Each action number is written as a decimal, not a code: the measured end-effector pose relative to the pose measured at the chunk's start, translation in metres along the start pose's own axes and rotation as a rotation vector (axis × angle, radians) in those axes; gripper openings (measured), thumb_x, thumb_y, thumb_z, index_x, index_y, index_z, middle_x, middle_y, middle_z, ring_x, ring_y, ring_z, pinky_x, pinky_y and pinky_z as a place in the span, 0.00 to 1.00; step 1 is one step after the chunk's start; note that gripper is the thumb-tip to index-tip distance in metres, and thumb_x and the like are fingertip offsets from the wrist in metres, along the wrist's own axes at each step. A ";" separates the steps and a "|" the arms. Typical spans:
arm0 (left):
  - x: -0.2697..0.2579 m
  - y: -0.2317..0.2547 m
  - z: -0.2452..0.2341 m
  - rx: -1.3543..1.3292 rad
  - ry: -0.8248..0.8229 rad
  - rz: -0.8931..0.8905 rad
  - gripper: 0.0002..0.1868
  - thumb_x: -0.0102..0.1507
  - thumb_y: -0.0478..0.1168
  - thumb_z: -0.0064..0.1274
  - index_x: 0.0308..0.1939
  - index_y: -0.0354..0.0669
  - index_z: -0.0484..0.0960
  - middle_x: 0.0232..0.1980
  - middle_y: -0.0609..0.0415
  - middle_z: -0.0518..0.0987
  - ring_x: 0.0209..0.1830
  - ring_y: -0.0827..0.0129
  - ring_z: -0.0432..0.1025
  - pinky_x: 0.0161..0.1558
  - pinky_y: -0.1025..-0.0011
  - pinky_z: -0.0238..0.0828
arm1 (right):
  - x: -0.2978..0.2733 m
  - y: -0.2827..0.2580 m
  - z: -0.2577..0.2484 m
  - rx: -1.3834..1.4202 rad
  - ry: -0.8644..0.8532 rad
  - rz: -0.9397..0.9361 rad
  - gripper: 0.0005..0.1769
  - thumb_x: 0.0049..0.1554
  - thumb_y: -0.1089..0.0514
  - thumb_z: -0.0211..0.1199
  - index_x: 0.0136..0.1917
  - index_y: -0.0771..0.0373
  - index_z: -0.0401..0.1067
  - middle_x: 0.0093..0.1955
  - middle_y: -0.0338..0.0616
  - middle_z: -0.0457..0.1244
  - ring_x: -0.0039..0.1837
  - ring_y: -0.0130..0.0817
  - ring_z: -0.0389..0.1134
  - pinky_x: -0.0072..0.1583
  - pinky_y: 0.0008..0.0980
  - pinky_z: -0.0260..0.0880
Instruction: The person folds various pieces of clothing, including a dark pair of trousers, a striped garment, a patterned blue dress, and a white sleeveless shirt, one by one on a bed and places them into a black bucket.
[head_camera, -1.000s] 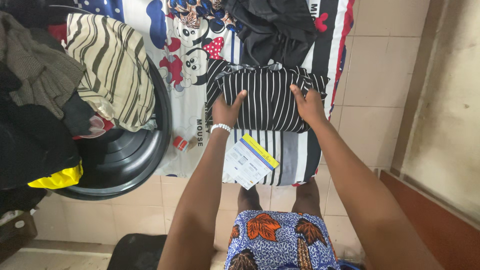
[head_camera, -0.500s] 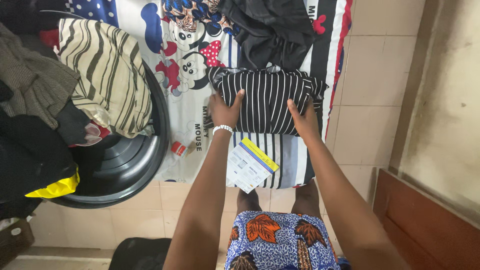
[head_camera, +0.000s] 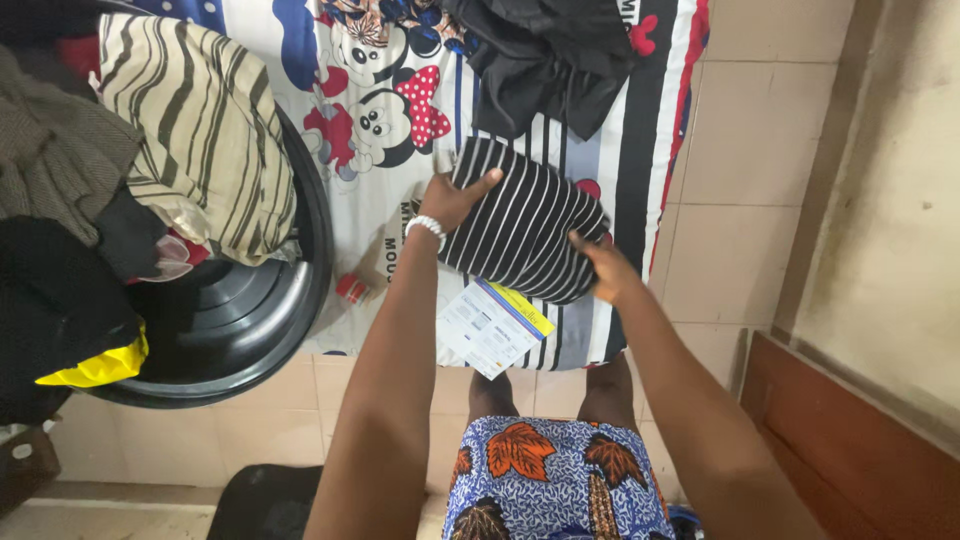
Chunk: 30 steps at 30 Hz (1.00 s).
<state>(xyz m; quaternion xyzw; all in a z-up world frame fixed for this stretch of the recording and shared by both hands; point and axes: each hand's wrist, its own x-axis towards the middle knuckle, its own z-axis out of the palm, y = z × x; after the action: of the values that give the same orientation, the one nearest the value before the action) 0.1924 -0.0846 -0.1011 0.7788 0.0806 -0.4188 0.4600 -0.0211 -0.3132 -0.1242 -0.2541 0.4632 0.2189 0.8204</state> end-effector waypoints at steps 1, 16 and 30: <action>0.004 -0.005 0.001 -0.004 0.001 0.001 0.53 0.47 0.67 0.65 0.61 0.24 0.78 0.60 0.36 0.83 0.60 0.55 0.80 0.61 0.64 0.76 | -0.004 0.005 0.001 -0.004 0.001 0.000 0.46 0.47 0.48 0.75 0.74 0.62 0.60 0.66 0.48 0.66 0.64 0.41 0.70 0.63 0.46 0.73; -0.078 -0.047 0.045 0.221 0.991 0.008 0.51 0.54 0.60 0.70 0.65 0.22 0.70 0.67 0.28 0.70 0.71 0.41 0.63 0.71 0.54 0.54 | 0.003 -0.071 0.097 -1.324 -0.020 -0.605 0.38 0.60 0.37 0.63 0.76 0.58 0.62 0.74 0.57 0.59 0.74 0.52 0.60 0.70 0.44 0.61; -0.073 -0.017 0.019 -0.539 0.354 -0.431 0.53 0.55 0.62 0.58 0.78 0.47 0.54 0.77 0.45 0.57 0.74 0.55 0.56 0.64 0.49 0.56 | 0.018 -0.025 0.054 -0.633 -0.026 -0.017 0.52 0.48 0.35 0.70 0.74 0.67 0.59 0.69 0.55 0.64 0.69 0.42 0.67 0.67 0.38 0.68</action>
<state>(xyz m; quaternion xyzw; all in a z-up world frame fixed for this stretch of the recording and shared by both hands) 0.1262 -0.0710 -0.0639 0.6552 0.4277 -0.3288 0.5288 0.0375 -0.2965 -0.1109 -0.4978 0.3593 0.3486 0.7082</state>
